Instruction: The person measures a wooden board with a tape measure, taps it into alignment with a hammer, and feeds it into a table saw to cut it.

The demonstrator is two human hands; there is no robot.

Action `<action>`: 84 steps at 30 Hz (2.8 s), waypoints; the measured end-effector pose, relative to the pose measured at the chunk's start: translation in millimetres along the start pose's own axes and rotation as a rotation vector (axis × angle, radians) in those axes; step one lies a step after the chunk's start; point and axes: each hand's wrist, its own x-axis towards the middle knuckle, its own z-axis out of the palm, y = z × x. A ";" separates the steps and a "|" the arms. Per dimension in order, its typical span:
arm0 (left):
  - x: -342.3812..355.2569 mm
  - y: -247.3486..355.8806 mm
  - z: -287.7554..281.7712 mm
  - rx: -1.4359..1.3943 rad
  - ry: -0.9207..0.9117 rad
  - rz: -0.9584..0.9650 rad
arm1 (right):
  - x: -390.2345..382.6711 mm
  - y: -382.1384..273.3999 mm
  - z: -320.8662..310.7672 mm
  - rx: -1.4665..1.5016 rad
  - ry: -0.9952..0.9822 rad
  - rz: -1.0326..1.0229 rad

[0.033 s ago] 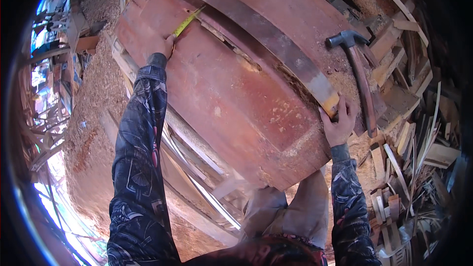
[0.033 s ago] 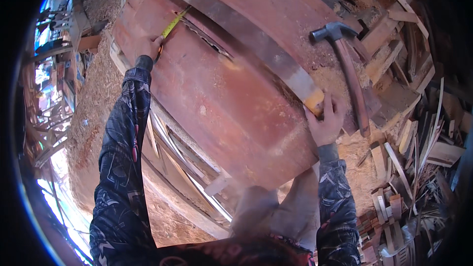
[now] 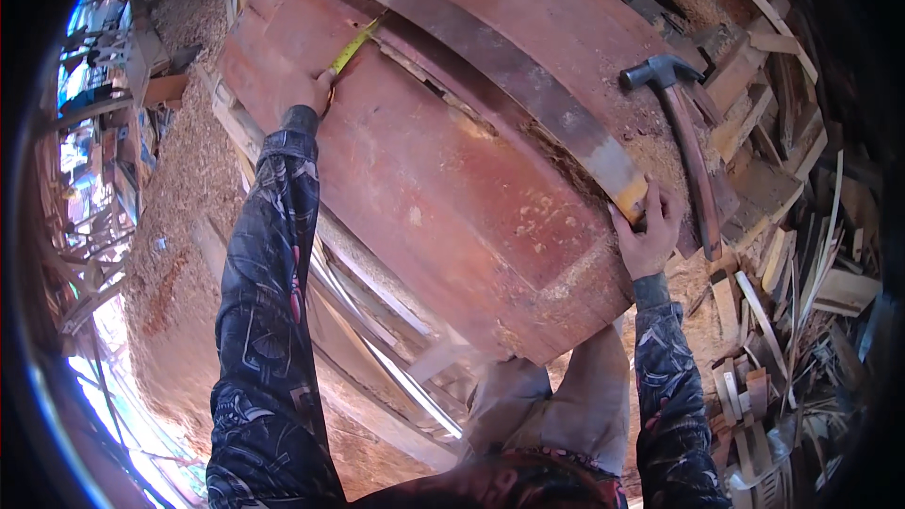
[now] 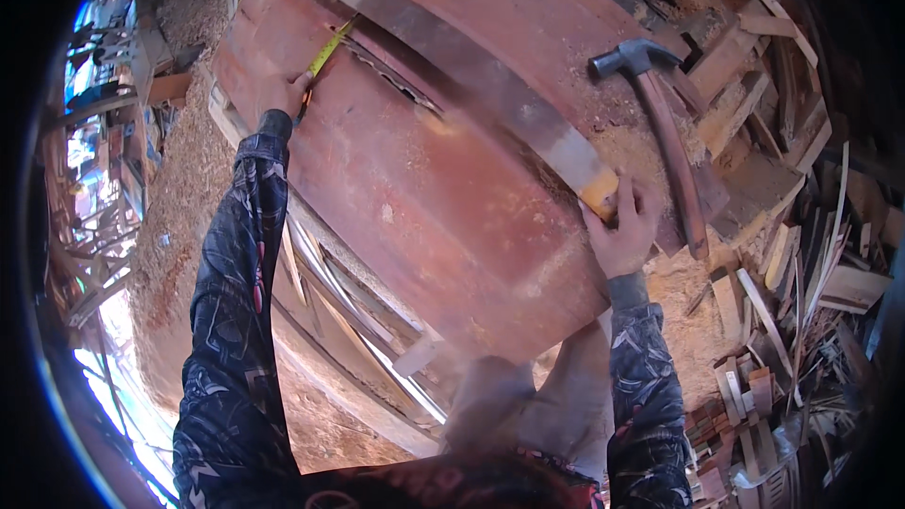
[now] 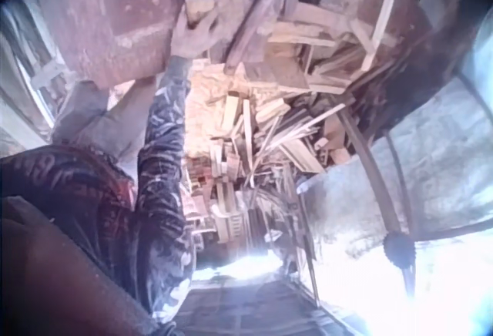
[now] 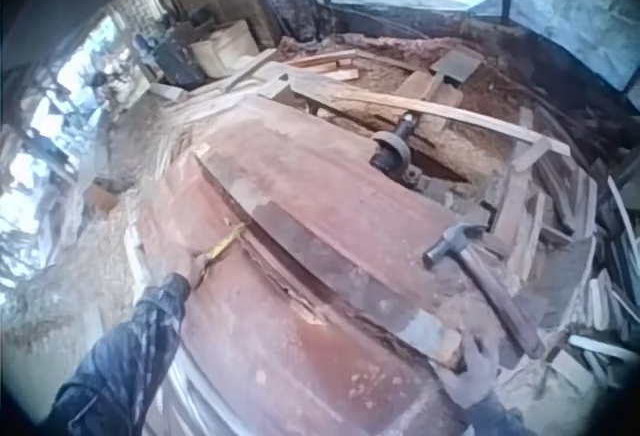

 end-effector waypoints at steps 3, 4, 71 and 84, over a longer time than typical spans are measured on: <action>11.2 -28.6 1.9 -0.097 0.006 0.008 | 1.7 -6.5 5.2 0.020 0.010 -0.029; 13.5 -28.6 1.0 -0.095 0.004 0.018 | 1.4 -5.1 5.3 0.014 0.018 -0.048; -181.6 87.2 12.2 -0.283 -0.374 0.047 | -2.0 6.5 7.1 -0.005 0.072 -0.080; -188.8 94.6 13.6 -0.315 -0.331 0.011 | -0.4 6.3 4.7 0.000 0.080 -0.093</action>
